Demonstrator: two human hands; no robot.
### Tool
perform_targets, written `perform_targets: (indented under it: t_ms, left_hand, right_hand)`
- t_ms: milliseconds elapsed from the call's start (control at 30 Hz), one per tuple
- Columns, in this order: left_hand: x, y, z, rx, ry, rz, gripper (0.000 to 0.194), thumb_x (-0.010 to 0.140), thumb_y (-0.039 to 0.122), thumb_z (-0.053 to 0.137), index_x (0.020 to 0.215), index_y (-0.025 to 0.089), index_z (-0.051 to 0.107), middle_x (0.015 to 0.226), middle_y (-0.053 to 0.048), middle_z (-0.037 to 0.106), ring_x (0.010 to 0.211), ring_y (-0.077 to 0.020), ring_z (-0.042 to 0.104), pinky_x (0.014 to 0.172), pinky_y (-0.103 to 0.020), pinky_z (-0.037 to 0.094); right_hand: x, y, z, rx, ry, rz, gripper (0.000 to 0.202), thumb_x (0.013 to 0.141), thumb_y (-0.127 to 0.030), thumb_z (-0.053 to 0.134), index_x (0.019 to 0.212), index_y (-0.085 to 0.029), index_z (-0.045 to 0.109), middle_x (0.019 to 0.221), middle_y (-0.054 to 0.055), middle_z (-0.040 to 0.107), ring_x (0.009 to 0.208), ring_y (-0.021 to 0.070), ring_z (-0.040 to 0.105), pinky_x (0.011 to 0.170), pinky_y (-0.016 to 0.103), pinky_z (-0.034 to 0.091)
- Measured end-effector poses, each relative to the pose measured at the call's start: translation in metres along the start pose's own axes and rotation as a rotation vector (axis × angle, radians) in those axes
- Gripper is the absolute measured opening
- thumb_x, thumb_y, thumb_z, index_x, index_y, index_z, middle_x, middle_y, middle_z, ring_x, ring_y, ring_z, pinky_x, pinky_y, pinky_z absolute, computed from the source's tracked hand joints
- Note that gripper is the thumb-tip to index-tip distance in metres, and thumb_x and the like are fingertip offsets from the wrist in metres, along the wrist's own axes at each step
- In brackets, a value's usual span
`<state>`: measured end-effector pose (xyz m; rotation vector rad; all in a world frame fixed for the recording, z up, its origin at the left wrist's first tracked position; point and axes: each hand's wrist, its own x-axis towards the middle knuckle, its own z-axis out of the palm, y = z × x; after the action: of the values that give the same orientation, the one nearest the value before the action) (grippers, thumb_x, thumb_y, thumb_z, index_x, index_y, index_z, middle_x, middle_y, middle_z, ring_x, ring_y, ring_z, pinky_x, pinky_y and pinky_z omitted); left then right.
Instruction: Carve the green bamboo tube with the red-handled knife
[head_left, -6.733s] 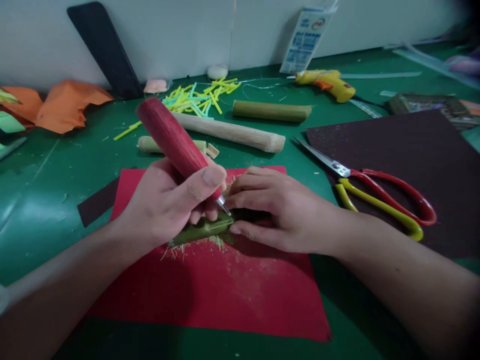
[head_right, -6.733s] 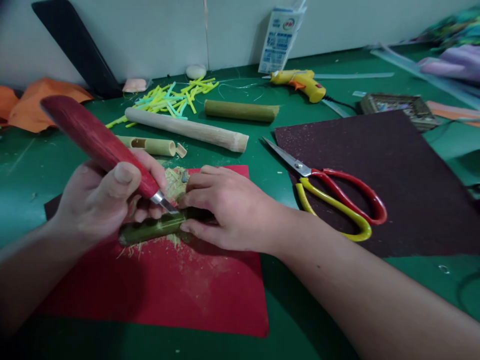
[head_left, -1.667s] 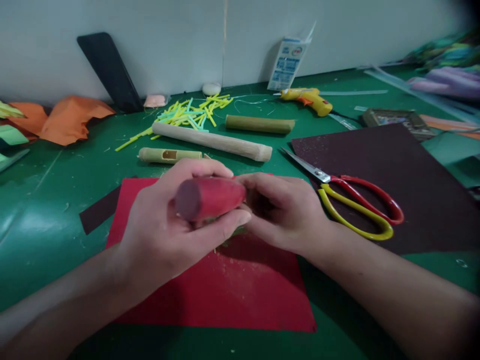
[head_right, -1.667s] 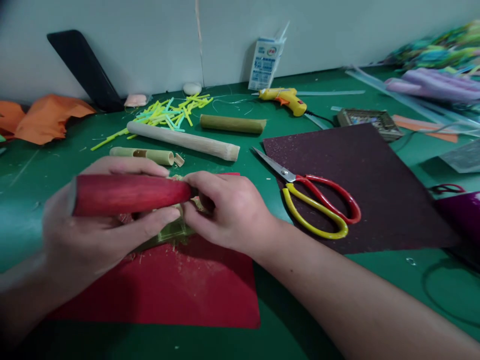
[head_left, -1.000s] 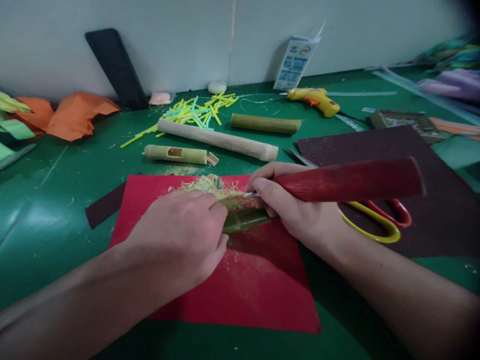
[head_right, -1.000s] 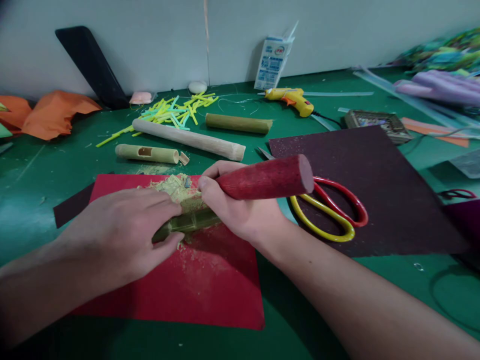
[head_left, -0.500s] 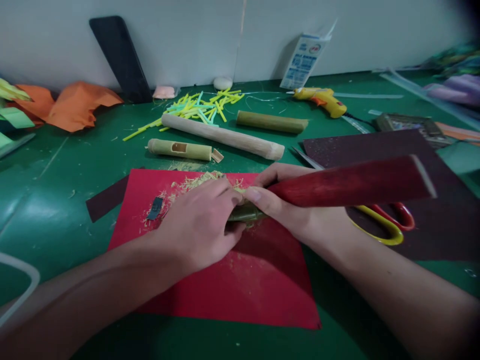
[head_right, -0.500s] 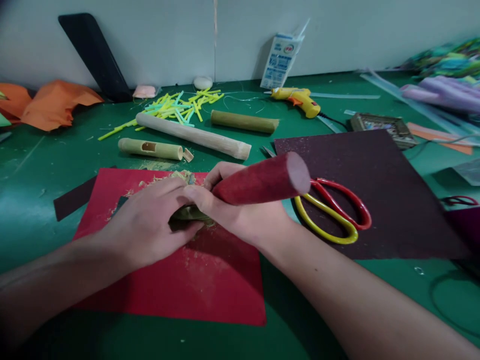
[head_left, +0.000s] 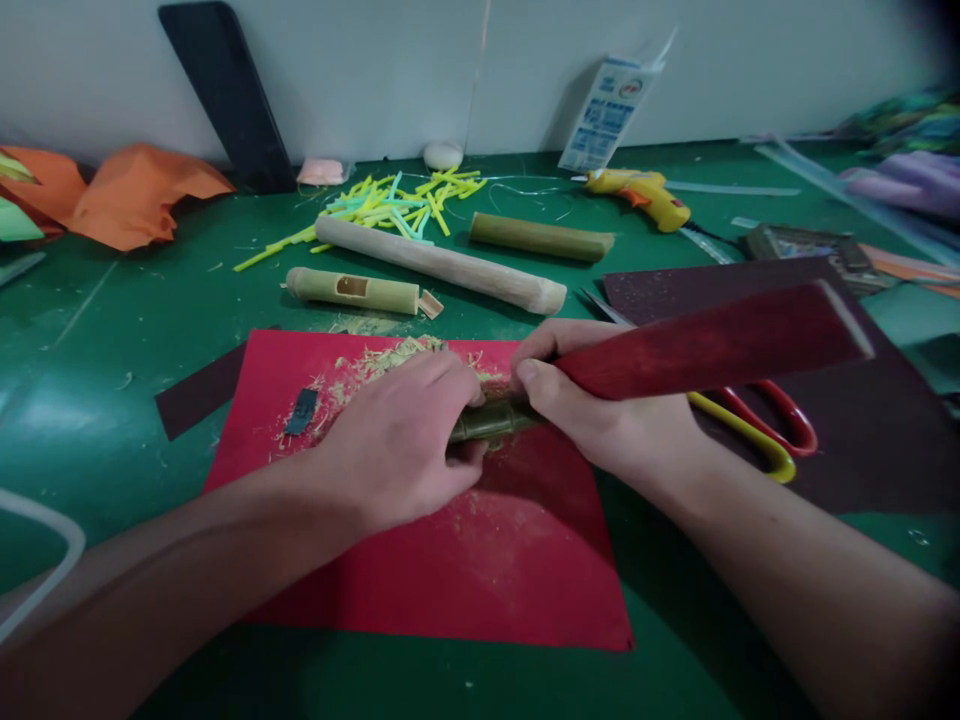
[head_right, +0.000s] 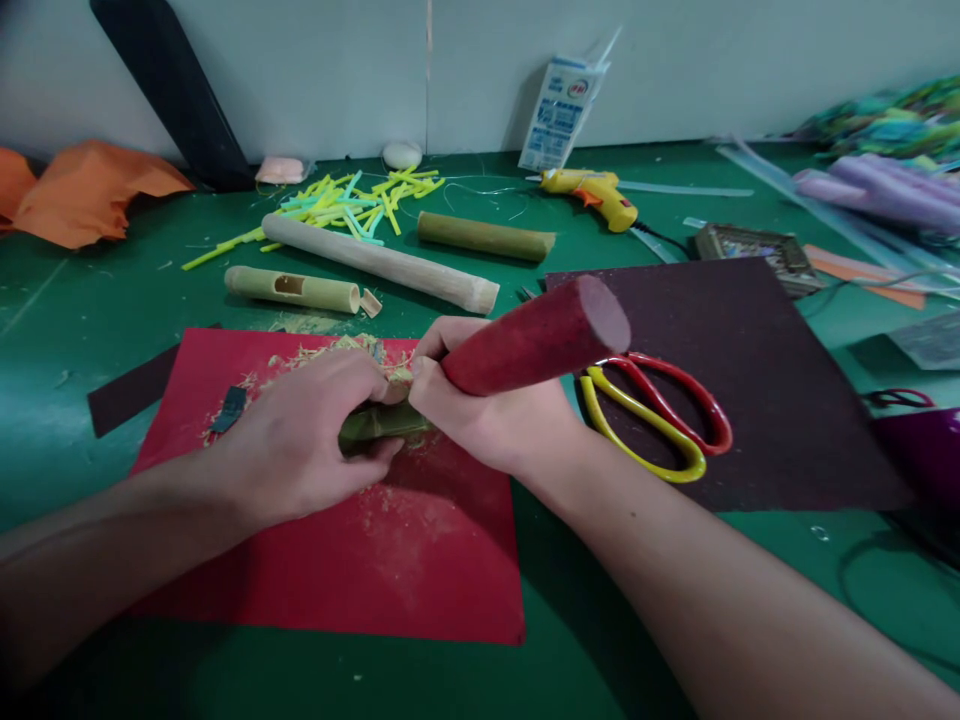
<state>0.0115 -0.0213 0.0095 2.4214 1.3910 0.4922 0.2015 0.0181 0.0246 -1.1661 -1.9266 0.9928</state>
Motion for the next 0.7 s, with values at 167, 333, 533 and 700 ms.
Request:
perform_targets:
  t_ms: [167, 333, 533, 700]
  left_hand:
    - [0.0028, 0.0010, 0.0049, -0.048, -0.013, 0.009, 0.012, 0.079, 0.020, 0.063, 0.088, 0.019, 0.056, 0.092, -0.006, 0.060, 0.090, -0.0239, 0.059, 0.070, -0.036, 0.047]
    - [0.0037, -0.0016, 0.0077, -0.035, 0.000, 0.036, 0.018, 0.091, 0.031, 0.063, 0.103, 0.018, 0.058, 0.099, -0.007, 0.062, 0.095, -0.0236, 0.060, 0.079, -0.038, 0.050]
    - [0.0027, -0.0059, 0.0099, 0.006, 0.021, 0.066, 0.022, 0.093, 0.037, 0.064, 0.097, 0.015, 0.060, 0.098, -0.007, 0.061, 0.093, -0.0224, 0.058, 0.079, -0.036, 0.048]
    - [0.0045, -0.0087, 0.0109, -0.065, 0.040, 0.081, 0.022, 0.094, 0.037, 0.063, 0.095, 0.015, 0.060, 0.096, -0.007, 0.060, 0.092, -0.0219, 0.057, 0.077, -0.035, 0.047]
  right_hand:
    - [0.0002, -0.0013, 0.0007, 0.013, 0.000, 0.012, 0.017, 0.078, -0.023, 0.060, 0.062, -0.022, 0.055, 0.057, -0.002, 0.053, 0.052, 0.0106, 0.044, 0.047, 0.026, 0.032]
    - [0.0015, 0.0001, 0.0007, 0.007, -0.012, -0.007, 0.017, 0.077, -0.022, 0.060, 0.061, -0.021, 0.055, 0.056, -0.003, 0.053, 0.051, 0.0097, 0.043, 0.047, 0.026, 0.032]
    - [0.0021, -0.0033, 0.0036, -0.007, -0.009, 0.014, 0.020, 0.076, -0.020, 0.058, 0.057, -0.021, 0.052, 0.053, -0.003, 0.051, 0.050, 0.0099, 0.043, 0.046, 0.026, 0.031]
    - [0.0008, -0.0062, 0.0066, -0.005, 0.001, 0.019, 0.021, 0.076, -0.019, 0.057, 0.056, -0.021, 0.051, 0.053, -0.003, 0.051, 0.048, 0.0096, 0.041, 0.046, 0.026, 0.031]
